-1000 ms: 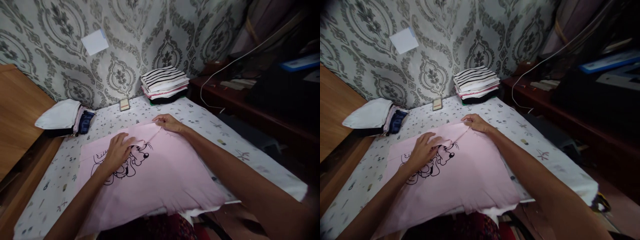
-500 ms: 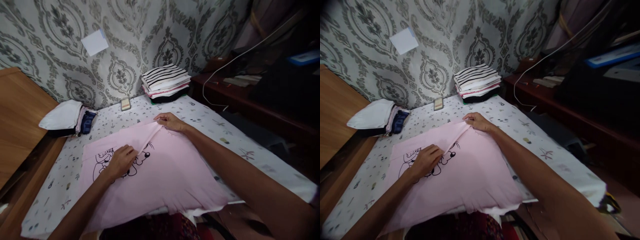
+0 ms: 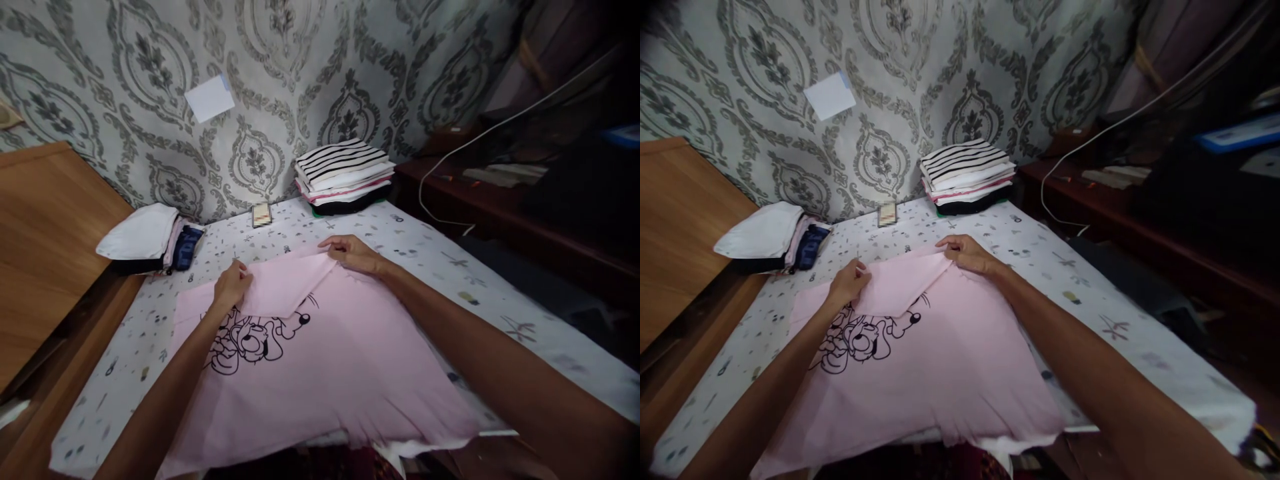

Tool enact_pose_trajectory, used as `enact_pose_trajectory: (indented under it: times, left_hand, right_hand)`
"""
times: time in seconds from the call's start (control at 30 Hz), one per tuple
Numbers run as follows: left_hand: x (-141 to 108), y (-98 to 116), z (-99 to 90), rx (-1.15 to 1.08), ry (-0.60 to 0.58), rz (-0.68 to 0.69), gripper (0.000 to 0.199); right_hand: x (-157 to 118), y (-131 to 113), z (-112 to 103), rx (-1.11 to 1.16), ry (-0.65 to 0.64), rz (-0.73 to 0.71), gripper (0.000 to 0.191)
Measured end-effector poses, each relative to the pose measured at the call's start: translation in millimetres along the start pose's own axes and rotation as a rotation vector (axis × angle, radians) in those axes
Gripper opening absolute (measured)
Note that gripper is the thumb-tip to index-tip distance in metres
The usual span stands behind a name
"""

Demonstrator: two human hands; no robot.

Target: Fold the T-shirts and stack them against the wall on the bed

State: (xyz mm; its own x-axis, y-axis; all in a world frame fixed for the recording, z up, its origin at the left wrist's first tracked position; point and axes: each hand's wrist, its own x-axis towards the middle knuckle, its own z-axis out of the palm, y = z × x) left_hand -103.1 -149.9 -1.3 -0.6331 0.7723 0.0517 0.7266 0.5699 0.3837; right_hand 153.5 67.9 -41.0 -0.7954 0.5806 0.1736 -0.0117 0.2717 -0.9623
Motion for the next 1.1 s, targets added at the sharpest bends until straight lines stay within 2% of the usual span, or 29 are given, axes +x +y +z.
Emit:
enact_pose_trajectory:
  times: [0.3, 0.57, 0.7, 0.9, 1.0, 1.1]
  left_hand:
    - [-9.8, -11.9, 1.3, -0.217, -0.084, -0.021, 0.019]
    - [-15.9, -11.5, -2.8, -0.245, -0.088, -0.023, 0.021]
    - [-30.9, -13.6, -10.7, -0.2, -0.166, -0.011, 0.033]
    - [-43.2, -20.2, -14.4, -0.257, -0.277, -0.071, 0.041]
    - [-43.5, -21.6, -15.4, -0.245, -0.28, -0.067, 0.039]
    - [-47.4, -18.3, -18.0, -0.157, -0.215, -0.029, 0.035]
  right_hand:
    - [0.5, -0.9, -0.3, -0.033, -0.008, 0.006, 0.034]
    - [-0.2, -3.0, 1.2, -0.071, 0.013, 0.04, 0.034]
    - [-0.7, -5.8, 1.7, -0.08, 0.009, 0.041, 0.035]
    - [-1.9, -9.0, 1.7, -0.094, 0.002, 0.03, 0.035]
    - [-1.5, -8.3, 1.5, -0.092, -0.002, 0.03, 0.035]
    - [-0.7, -6.9, 1.5, -0.104, 0.007, 0.032, 0.035]
